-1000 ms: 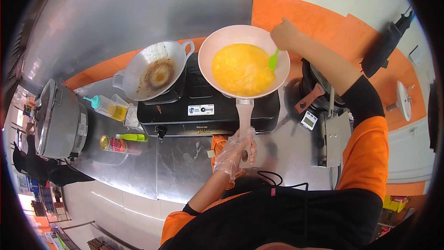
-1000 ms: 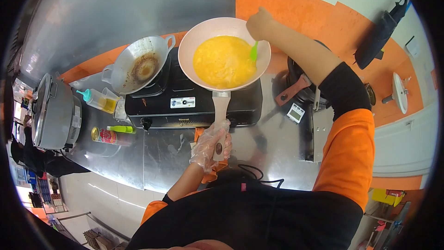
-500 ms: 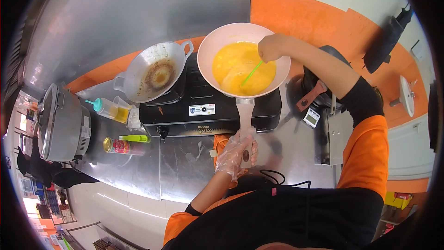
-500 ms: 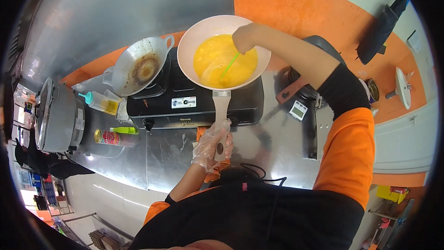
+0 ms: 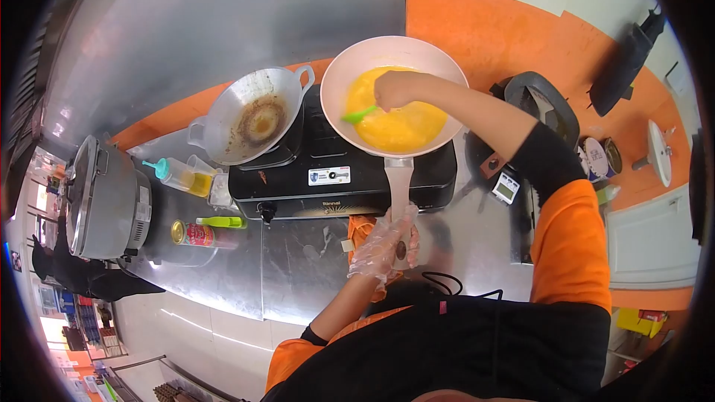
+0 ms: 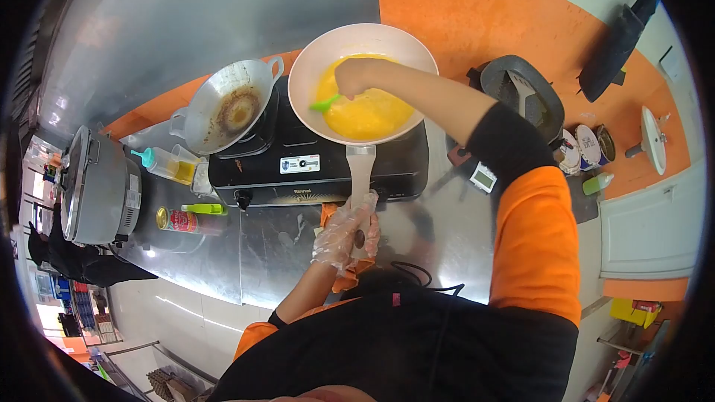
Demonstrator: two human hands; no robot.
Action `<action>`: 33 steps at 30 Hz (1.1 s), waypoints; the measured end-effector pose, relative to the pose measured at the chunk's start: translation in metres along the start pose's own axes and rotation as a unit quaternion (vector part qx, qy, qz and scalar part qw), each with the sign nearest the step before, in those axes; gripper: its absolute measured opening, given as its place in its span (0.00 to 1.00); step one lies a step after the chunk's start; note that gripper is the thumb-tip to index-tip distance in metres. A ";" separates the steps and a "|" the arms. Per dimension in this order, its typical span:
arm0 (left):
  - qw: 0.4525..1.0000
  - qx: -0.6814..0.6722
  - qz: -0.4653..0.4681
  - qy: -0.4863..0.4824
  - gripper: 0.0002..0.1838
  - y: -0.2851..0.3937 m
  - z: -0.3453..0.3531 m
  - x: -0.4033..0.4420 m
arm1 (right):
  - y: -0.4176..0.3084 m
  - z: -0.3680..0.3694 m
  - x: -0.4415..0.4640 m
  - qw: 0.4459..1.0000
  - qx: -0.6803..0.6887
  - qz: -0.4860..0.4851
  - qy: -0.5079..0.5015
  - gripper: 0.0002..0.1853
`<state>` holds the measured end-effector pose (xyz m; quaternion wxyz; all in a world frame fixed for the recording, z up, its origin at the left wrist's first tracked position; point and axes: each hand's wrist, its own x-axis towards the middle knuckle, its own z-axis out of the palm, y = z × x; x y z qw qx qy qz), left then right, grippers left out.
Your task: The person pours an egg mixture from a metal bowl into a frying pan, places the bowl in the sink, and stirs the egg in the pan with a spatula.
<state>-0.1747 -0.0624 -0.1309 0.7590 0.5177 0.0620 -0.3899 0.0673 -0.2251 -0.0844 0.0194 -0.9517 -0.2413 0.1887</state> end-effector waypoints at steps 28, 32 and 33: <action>0.998 -0.054 -0.005 -0.014 0.17 0.004 0.010 -0.005 | 0.025 -0.019 -0.147 0.986 -0.105 0.056 0.116 0.09; 0.997 -0.070 -0.011 -0.018 0.18 0.001 0.009 -0.004 | -0.008 0.011 -0.118 0.980 -0.181 0.066 0.039 0.09; 0.997 -0.071 -0.008 -0.022 0.18 0.000 0.008 -0.003 | -0.014 0.016 -0.109 0.983 -0.162 0.051 0.070 0.09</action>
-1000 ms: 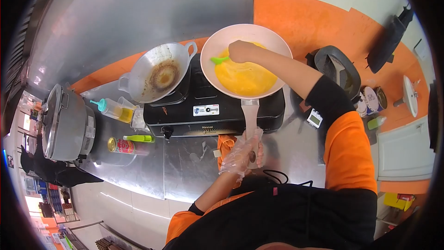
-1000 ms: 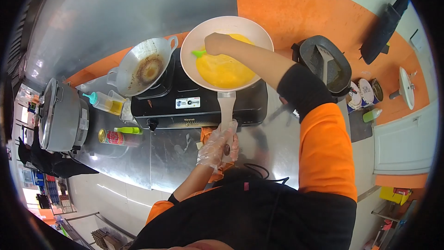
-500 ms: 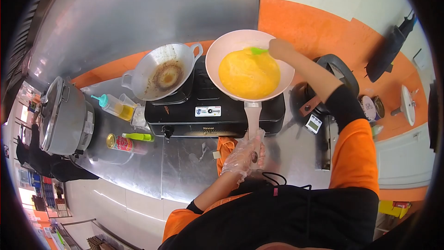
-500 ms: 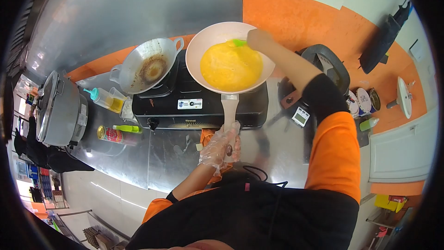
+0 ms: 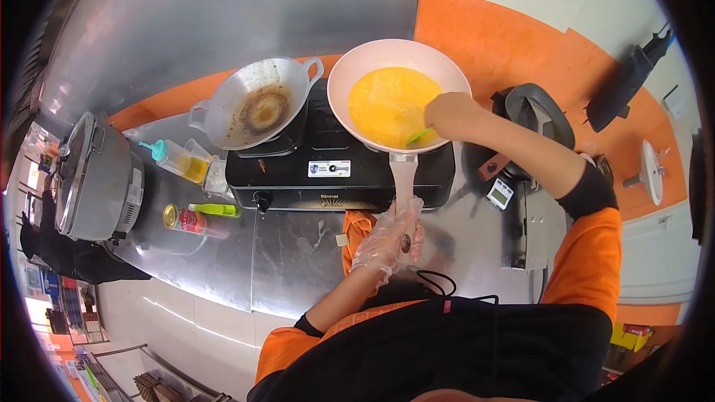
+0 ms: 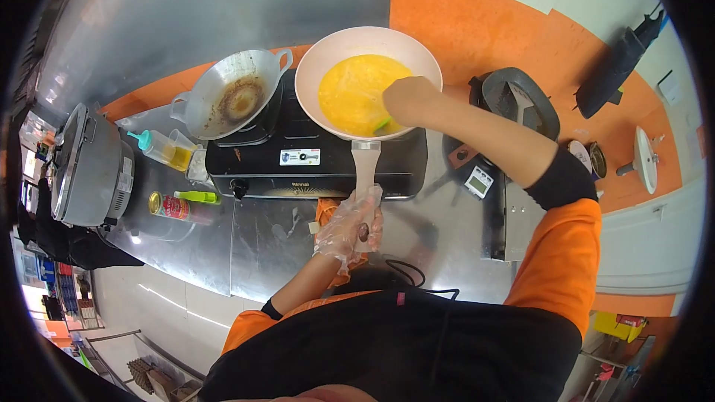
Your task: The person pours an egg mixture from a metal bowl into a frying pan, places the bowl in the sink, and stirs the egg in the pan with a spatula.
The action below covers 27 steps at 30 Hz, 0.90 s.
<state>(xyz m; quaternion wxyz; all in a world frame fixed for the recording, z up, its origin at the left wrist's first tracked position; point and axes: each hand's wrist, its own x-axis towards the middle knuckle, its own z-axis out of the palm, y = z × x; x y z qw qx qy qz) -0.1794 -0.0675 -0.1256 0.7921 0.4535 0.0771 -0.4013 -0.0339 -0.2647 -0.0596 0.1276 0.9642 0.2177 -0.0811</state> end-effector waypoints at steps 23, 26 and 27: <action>0.999 0.028 0.019 0.002 0.19 0.003 0.001 -0.002 | -0.008 0.003 0.045 0.996 0.000 0.068 0.058 0.09; 0.999 0.044 0.007 0.017 0.18 0.008 0.005 -0.004 | 0.009 0.007 0.027 0.994 0.027 0.046 0.100 0.10; 0.999 0.041 0.006 0.014 0.18 0.007 0.005 -0.004 | 0.015 0.005 0.021 0.991 0.025 0.050 0.120 0.11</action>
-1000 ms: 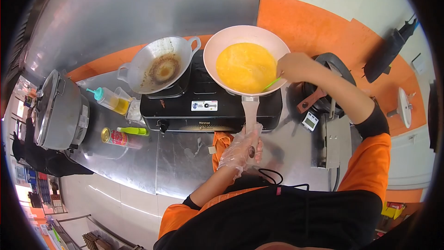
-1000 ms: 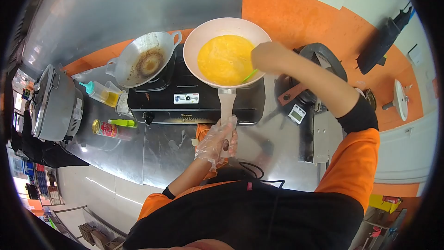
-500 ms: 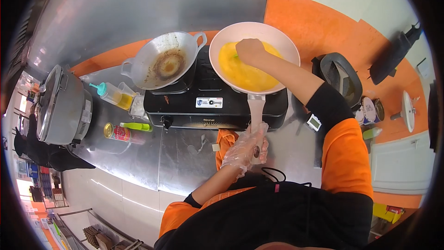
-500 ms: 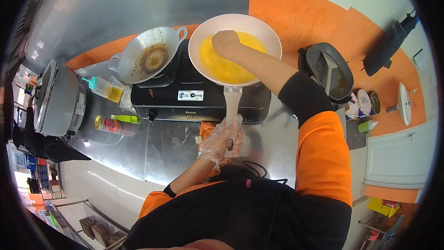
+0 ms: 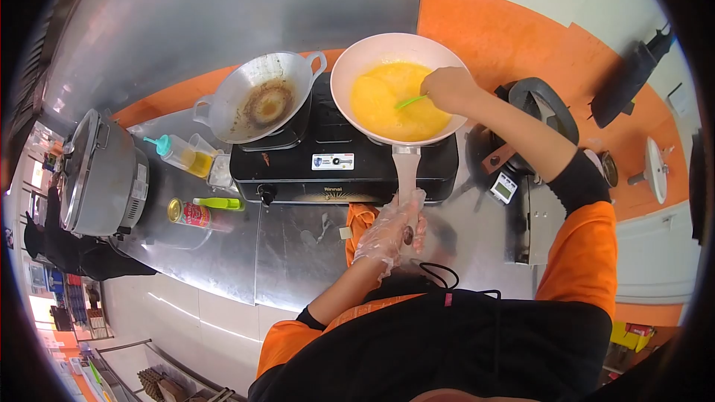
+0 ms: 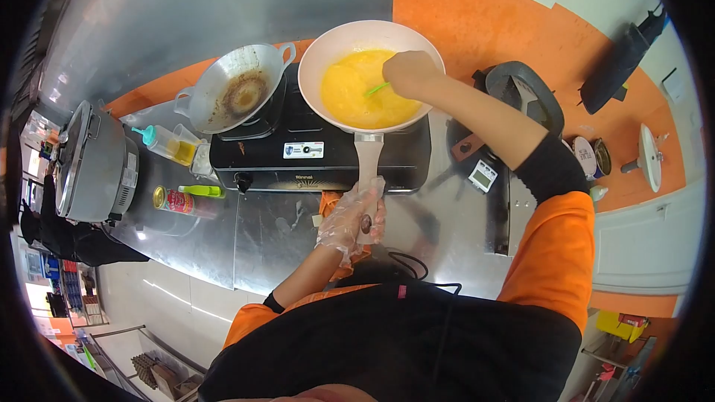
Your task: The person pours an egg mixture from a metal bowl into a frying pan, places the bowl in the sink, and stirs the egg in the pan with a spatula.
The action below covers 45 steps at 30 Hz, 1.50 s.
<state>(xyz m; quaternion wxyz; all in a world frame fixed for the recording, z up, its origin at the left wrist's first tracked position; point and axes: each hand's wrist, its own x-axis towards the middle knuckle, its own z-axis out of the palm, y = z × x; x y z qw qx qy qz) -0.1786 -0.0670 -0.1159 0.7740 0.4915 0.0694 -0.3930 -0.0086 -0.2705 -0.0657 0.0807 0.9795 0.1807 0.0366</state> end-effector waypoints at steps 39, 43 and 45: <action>0.999 -0.045 -0.029 -0.007 0.17 0.001 -0.004 0.000 | 0.070 0.008 0.086 0.991 -0.100 0.042 0.084 0.08; 0.999 0.005 -0.046 0.016 0.19 0.011 -0.007 -0.010 | 0.107 0.020 0.063 0.985 -0.158 0.051 0.055 0.06; 1.000 -0.015 -0.023 0.005 0.19 0.008 -0.009 -0.008 | 0.101 0.009 0.051 0.984 -0.171 0.050 0.028 0.05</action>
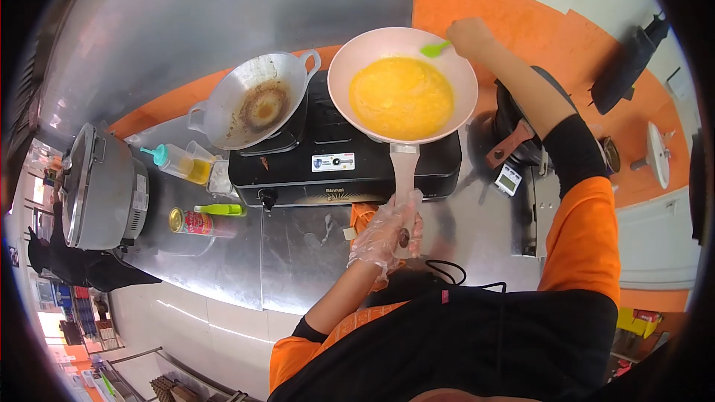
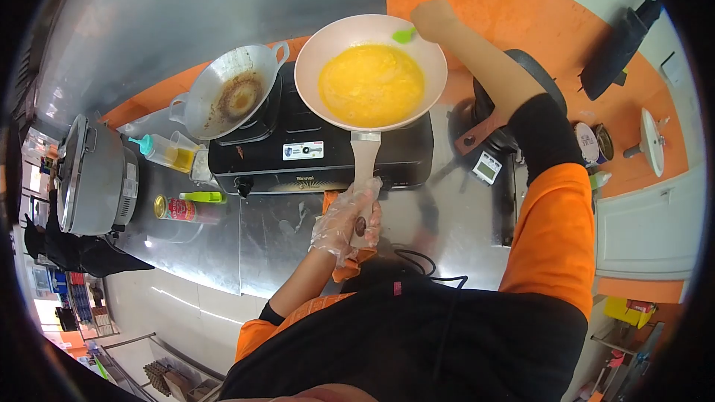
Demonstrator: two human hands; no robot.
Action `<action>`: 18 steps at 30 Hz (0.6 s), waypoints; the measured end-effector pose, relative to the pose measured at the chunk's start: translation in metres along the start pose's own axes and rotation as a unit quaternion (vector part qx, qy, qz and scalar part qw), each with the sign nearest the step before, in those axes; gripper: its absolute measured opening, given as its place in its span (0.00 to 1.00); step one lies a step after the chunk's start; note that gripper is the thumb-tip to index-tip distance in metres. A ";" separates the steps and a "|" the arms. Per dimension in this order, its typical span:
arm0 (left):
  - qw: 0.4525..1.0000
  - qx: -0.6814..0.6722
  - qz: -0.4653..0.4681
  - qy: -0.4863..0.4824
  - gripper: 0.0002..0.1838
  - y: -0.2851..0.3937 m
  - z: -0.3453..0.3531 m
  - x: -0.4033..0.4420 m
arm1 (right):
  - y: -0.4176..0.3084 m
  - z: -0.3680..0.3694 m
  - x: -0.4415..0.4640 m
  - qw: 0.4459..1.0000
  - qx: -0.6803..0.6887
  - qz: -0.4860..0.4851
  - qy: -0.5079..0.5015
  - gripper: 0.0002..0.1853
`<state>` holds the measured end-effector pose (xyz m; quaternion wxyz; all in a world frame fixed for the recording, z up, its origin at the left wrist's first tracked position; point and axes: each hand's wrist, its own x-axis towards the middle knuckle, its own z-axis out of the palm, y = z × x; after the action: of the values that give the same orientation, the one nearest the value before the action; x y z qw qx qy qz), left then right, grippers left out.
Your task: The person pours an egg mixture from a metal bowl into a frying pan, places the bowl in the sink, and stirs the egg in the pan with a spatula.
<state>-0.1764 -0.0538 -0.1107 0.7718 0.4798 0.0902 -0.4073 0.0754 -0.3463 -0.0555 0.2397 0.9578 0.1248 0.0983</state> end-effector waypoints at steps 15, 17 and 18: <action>1.000 -0.008 0.005 -0.013 0.21 -0.011 0.003 0.007 | -0.009 -0.030 -0.035 0.996 -0.024 -0.024 -0.088 0.04; 1.000 0.006 -0.001 -0.002 0.20 -0.012 0.002 0.009 | -0.008 -0.030 -0.037 0.998 -0.031 -0.042 -0.019 0.03; 1.000 0.013 -0.003 0.003 0.19 -0.012 0.002 0.010 | -0.005 -0.030 -0.036 0.998 -0.044 -0.038 0.010 0.03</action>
<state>-0.1785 -0.0635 -0.1230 0.7641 0.4907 0.0883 -0.4095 0.0328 -0.3388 -0.0365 0.2841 0.9397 0.1592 0.1041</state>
